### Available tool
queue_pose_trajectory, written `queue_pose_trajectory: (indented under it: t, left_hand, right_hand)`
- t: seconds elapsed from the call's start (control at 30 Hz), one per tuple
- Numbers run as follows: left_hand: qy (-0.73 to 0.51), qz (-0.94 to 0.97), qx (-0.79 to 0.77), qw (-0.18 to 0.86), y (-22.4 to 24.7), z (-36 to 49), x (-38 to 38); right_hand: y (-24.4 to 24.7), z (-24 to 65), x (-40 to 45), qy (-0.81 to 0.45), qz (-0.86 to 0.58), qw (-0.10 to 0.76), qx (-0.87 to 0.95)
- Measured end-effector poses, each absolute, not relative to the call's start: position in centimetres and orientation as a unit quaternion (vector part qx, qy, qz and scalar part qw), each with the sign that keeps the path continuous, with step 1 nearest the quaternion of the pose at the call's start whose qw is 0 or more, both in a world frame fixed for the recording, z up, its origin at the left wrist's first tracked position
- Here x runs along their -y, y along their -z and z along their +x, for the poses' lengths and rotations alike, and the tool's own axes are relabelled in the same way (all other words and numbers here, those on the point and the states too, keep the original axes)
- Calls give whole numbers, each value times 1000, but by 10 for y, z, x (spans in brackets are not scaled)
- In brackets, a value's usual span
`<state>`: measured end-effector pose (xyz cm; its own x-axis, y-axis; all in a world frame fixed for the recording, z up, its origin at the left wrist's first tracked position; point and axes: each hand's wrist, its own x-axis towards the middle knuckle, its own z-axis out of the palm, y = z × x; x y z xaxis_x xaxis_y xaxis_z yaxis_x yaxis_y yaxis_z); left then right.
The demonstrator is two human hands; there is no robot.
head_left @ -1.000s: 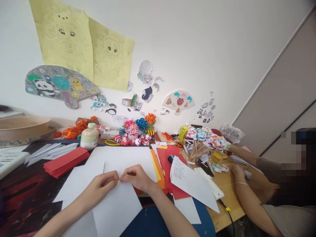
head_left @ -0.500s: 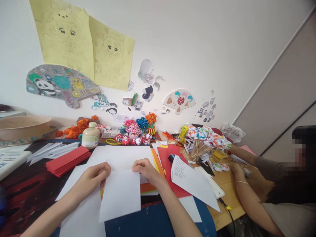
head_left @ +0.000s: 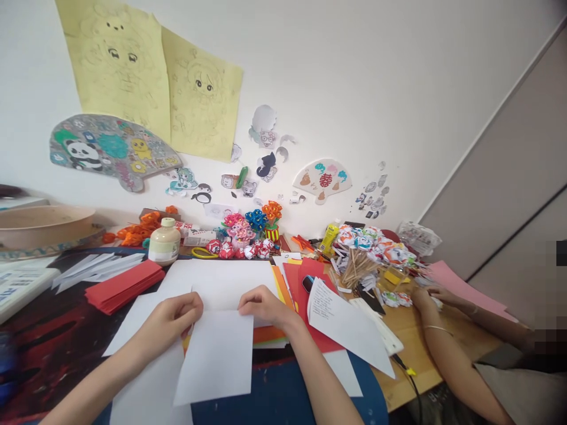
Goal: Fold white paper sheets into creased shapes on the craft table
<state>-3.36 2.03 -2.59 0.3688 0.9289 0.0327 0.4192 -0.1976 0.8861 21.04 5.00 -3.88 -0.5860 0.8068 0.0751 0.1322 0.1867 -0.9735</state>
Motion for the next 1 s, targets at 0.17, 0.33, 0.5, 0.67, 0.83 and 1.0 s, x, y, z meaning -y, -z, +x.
queue_pose_trajectory:
  t: [0.17,0.33,0.5,0.67,0.83,1.0]
  left_hand:
    - [-350,668,-523,397,23,-50,-27]
    - [-396,643,-509,413,16,-53,-23]
    - [-404,655,-466,438,10,-42,-16]
    - [-427,645,-467,427,14,-41,-17]
    - [-425,641,-484,417,23,-43,-22]
    - [-364,692,-518,347,37,-41,-26]
  right_hand:
    - [45,222,-57,-573,-341,357,654]
    - [49,221,-63,-545,-367,429,620]
    - [50,209,-58,-551,-365,433,613]
    - [43,205,-50,-598,-331,399,611]
    - [41,206,-49,-606,-333,396,605]
    - [48,205,-53,-567,-367,409,613]
